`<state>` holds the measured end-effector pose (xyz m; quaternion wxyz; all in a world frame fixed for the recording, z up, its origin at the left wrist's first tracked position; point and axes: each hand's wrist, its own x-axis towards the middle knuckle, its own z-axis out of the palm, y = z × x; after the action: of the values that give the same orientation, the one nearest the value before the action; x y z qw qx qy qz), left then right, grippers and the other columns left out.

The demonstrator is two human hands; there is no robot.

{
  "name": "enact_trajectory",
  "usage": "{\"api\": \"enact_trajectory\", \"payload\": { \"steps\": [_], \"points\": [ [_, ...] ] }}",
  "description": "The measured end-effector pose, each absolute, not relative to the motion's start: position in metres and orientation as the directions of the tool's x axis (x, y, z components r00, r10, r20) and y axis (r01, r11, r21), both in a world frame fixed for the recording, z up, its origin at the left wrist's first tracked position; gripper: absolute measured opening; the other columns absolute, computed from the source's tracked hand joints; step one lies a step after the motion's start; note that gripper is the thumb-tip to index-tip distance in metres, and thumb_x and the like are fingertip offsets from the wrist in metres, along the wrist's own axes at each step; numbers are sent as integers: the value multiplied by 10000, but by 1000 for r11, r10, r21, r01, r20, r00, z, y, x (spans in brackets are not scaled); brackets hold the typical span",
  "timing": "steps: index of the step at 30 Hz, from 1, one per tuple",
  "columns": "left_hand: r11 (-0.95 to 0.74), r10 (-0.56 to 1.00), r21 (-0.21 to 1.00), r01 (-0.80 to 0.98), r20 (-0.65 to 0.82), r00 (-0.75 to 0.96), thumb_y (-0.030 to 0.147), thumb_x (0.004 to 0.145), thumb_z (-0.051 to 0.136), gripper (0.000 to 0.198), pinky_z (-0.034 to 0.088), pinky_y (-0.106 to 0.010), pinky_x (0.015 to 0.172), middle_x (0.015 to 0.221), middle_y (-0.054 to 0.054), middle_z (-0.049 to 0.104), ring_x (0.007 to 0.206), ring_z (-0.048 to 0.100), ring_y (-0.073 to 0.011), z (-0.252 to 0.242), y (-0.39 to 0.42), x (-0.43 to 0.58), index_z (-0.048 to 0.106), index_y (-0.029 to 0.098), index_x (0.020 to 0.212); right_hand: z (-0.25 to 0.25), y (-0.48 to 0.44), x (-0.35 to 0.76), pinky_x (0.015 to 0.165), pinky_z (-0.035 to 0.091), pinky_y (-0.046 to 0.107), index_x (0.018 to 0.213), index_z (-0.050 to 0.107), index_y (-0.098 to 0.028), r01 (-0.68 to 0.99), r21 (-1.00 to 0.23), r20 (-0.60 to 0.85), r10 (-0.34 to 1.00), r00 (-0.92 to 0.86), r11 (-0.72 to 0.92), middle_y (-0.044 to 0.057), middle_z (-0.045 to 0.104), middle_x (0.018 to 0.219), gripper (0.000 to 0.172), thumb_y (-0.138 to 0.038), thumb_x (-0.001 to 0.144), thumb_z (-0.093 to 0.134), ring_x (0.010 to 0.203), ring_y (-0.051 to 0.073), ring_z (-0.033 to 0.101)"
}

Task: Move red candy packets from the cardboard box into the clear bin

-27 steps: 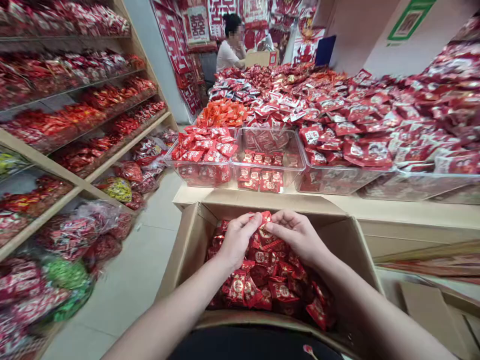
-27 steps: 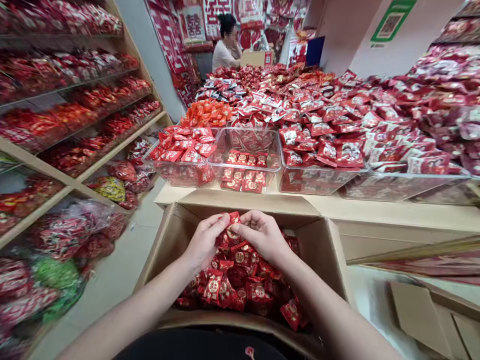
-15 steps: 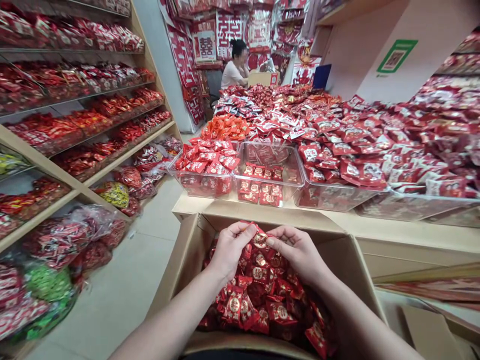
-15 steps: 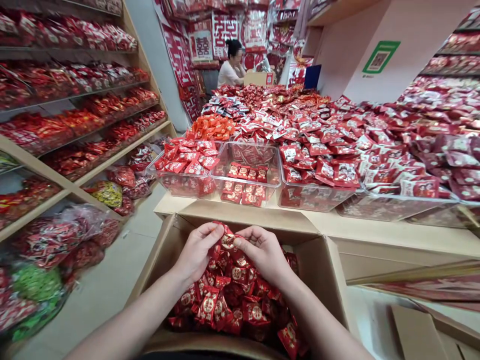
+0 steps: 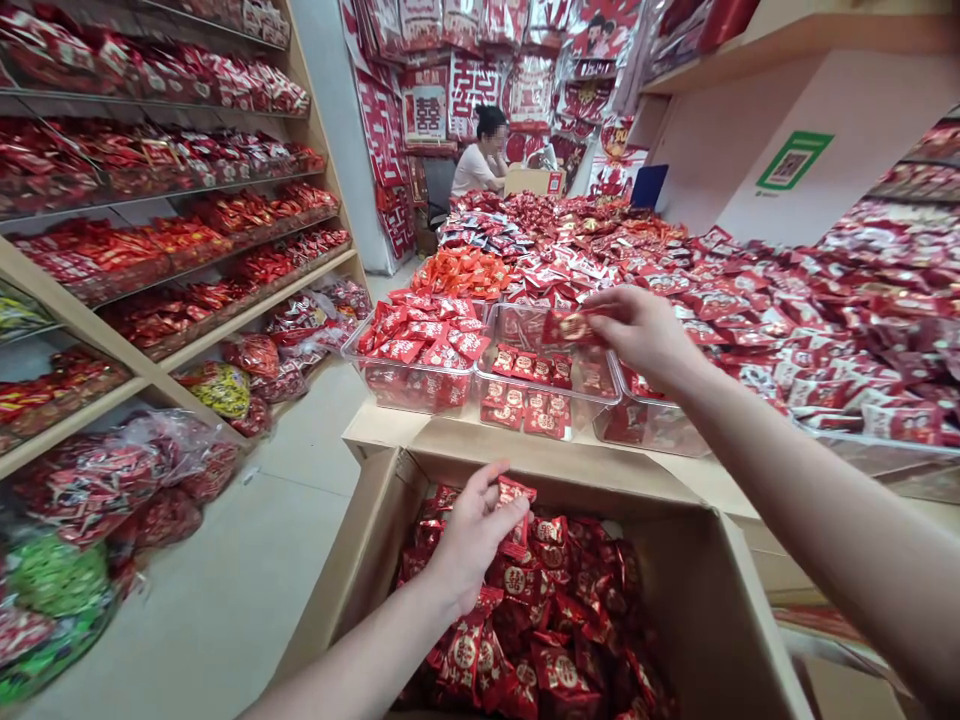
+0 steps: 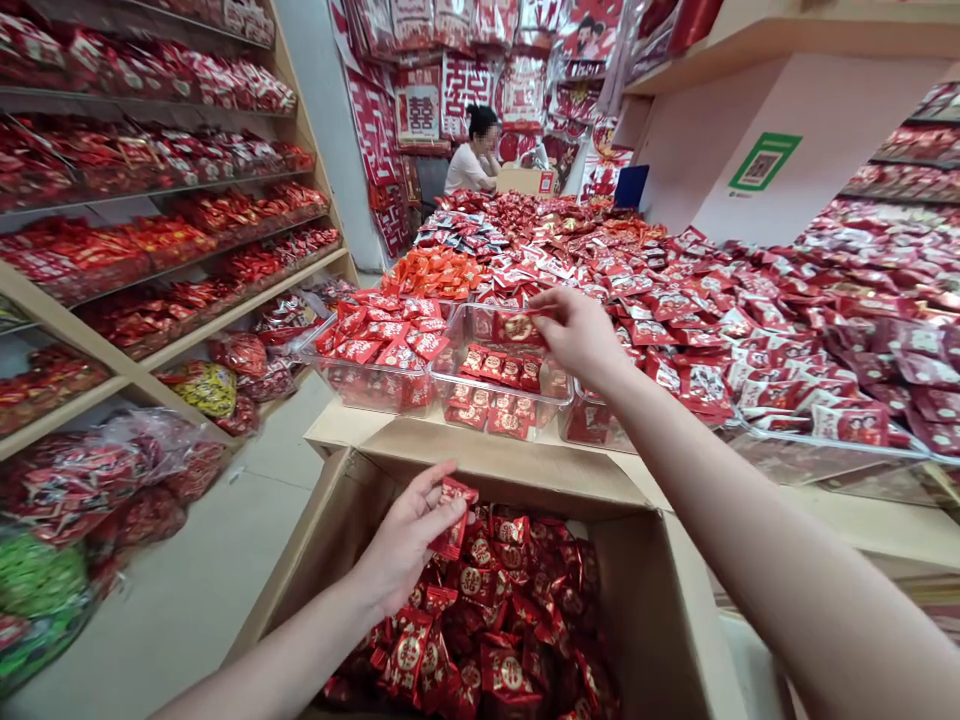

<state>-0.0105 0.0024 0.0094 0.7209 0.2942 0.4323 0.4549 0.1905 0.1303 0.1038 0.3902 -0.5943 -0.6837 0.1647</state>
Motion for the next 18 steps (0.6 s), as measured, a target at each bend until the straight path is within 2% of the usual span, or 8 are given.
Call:
{"api": "enact_trajectory", "payload": {
  "steps": [2, 4, 8, 12, 18],
  "points": [
    [431, 901, 818, -380, -364, 237, 218, 608, 680, 526, 378, -242, 692, 751, -5, 598, 693, 546, -115, 8, 1, -11, 480, 178, 1092, 93, 172, 182, 523, 429, 226, 959, 514, -151, 809, -570, 139, 987, -80, 145, 35, 587, 748, 237, -145, 722, 505, 572, 104, 530],
    [435, 898, 826, -360, -370, 237, 218, 603, 680, 488, 367, -241, 701, 697, 20, 562, 672, 519, -103, 9, -1, -12, 505, 175, 1056, 74, 200, 168, 502, 408, 203, 868, 544, -135, 861, -496, -10, 991, -135, 113, 26, 585, 701, 227, -74, 650, 548, 560, 99, 515],
    [432, 896, 851, -298, -369, 248, 226, 618, 665, 440, 345, -218, 651, 607, 57, 457, 612, 434, -83, 14, -3, -15, 523, 185, 1032, 43, 225, 148, 450, 371, 175, 783, 559, -139, 884, -451, -169, 960, -222, 125, -8, 564, 601, 218, -17, 602, 549, 488, 76, 475],
    [454, 880, 844, -284, -375, 292, 251, 631, 653, 438, 346, -223, 670, 696, 33, 481, 663, 417, -93, 15, -3, -18, 516, 197, 1044, 29, 234, 145, 453, 357, 161, 764, 562, -147, 902, -405, -237, 935, -262, 150, -13, 562, 608, 204, -22, 604, 544, 507, 73, 477],
    [483, 854, 834, -268, -381, 354, 267, 628, 651, 448, 356, -278, 736, 824, -13, 542, 759, 466, -129, 13, -3, -19, 520, 200, 1051, 16, 239, 148, 491, 361, 150, 838, 556, -156, 910, -373, -251, 924, -290, 184, -6, 587, 698, 228, -58, 632, 545, 582, 77, 503]
  ]
}}
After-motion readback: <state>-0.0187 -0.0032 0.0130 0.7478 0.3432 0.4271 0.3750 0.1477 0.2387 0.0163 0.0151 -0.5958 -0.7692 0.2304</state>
